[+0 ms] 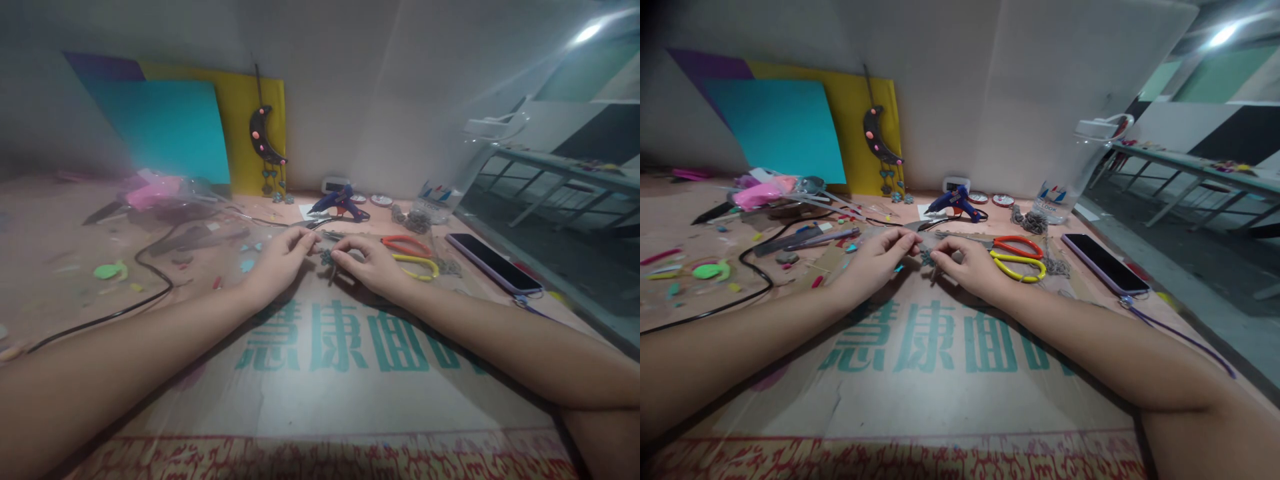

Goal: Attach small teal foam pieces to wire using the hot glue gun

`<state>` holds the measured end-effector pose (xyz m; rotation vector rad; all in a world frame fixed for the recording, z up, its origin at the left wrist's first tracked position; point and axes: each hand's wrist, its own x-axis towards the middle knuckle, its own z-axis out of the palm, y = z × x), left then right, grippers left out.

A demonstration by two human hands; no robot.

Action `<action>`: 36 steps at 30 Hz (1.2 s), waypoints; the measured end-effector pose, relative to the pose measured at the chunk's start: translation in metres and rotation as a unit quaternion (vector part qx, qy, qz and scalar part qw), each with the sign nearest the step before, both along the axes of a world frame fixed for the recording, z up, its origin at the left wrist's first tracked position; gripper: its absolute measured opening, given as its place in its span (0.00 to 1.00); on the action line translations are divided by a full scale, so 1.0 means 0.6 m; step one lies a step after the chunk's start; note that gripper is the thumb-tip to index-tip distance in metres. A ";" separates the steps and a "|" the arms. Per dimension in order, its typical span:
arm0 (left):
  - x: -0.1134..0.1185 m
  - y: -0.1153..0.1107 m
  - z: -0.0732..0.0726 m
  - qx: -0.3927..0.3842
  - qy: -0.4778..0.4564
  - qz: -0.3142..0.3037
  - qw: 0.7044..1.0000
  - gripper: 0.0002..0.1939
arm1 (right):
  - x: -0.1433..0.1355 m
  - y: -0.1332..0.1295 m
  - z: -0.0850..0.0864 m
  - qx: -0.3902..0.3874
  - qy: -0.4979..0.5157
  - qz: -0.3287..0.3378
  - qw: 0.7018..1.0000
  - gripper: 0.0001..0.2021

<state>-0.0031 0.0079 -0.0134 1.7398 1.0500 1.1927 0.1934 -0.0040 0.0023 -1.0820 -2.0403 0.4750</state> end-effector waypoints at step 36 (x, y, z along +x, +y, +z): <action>-0.001 0.002 0.003 0.006 0.017 0.024 1.000 0.18 | -0.001 -0.002 0.003 -0.010 0.005 0.005 1.000 0.08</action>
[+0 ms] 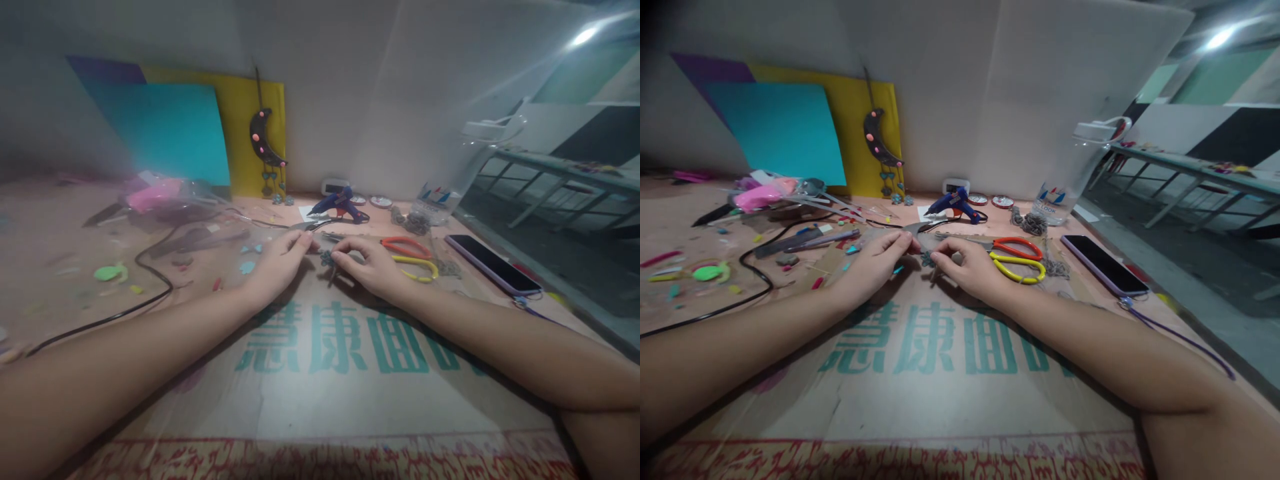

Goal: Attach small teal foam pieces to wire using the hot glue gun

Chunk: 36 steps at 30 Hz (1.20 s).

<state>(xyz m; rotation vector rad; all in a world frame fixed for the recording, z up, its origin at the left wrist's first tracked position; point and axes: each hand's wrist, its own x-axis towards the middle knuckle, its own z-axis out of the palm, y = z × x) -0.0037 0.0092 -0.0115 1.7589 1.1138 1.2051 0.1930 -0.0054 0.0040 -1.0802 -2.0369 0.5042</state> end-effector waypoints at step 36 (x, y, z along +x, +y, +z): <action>0.006 -0.013 0.008 -0.011 0.070 -0.066 0.995 0.15 | 0.006 0.007 -0.005 -0.007 0.014 -0.028 0.999 0.08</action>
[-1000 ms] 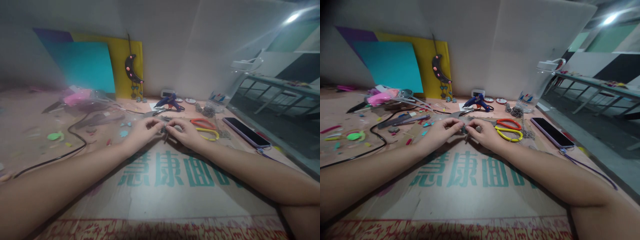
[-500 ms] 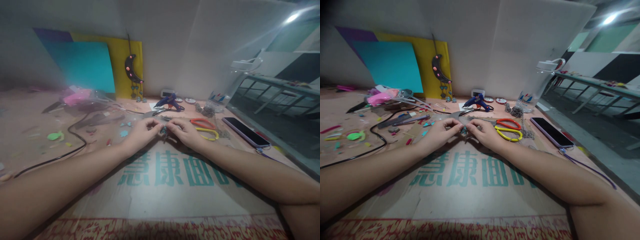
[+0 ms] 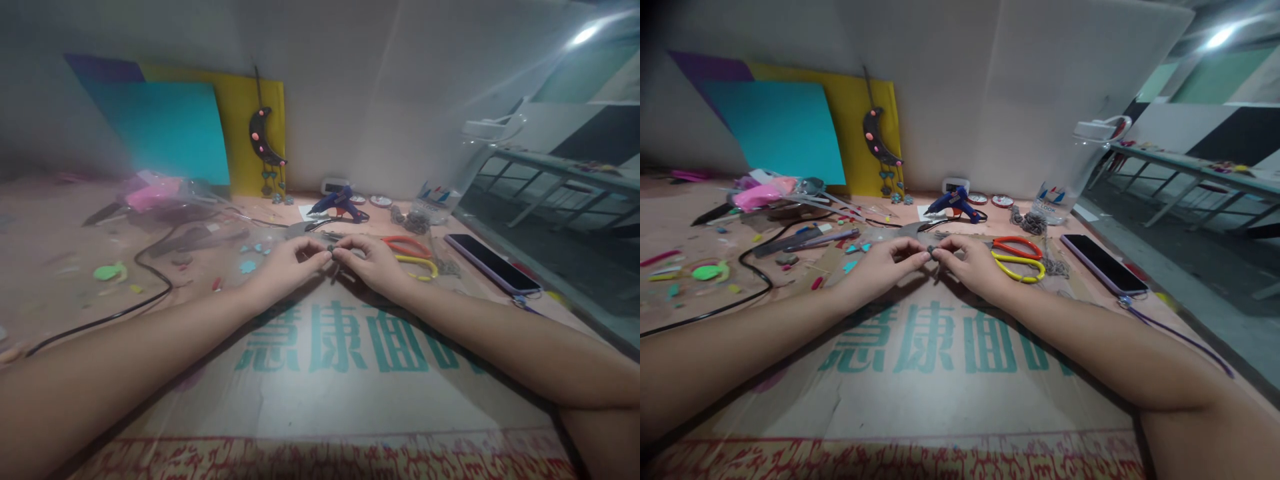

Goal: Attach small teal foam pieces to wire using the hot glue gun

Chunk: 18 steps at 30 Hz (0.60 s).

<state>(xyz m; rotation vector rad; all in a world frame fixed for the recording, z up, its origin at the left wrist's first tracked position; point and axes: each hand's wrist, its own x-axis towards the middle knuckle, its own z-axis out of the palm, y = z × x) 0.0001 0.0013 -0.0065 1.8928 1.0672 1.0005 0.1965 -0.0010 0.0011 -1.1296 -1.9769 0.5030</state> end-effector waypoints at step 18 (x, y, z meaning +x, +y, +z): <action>0.000 0.003 0.003 0.005 -0.020 0.022 1.000 0.13 | -0.001 0.001 -0.002 -0.015 0.025 0.003 1.000 0.06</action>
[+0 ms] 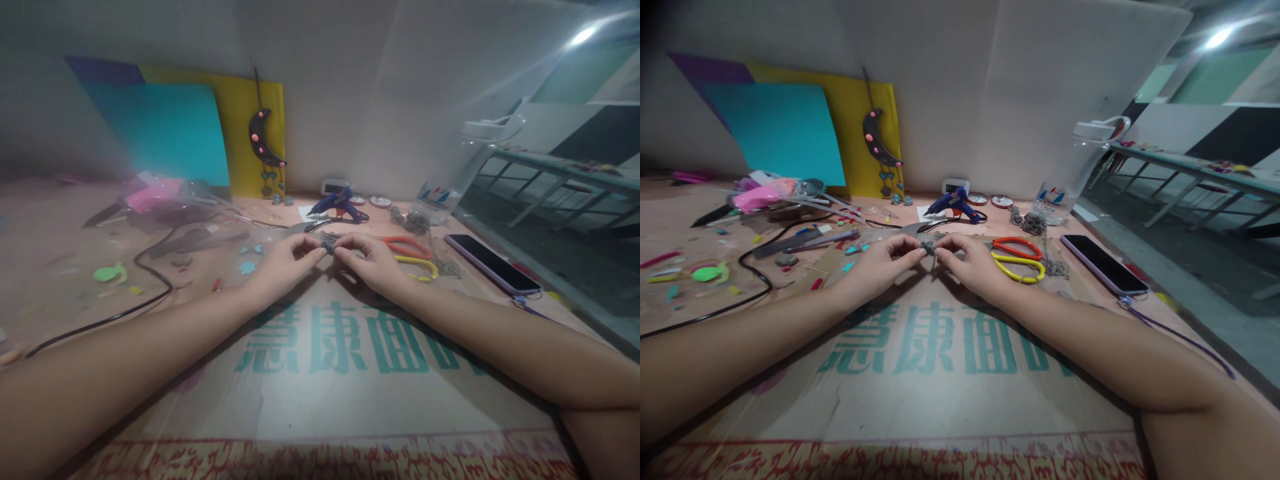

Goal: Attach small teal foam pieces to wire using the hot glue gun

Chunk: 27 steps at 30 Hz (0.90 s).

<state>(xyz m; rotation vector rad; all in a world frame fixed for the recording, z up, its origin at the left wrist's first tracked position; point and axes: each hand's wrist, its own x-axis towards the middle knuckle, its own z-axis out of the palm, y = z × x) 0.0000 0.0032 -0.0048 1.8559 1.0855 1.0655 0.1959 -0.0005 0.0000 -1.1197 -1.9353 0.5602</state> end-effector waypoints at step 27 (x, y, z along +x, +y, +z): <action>0.000 -0.004 0.001 -0.003 0.004 0.013 1.000 0.11 | -0.002 -0.002 0.000 -0.062 0.148 0.085 0.983 0.16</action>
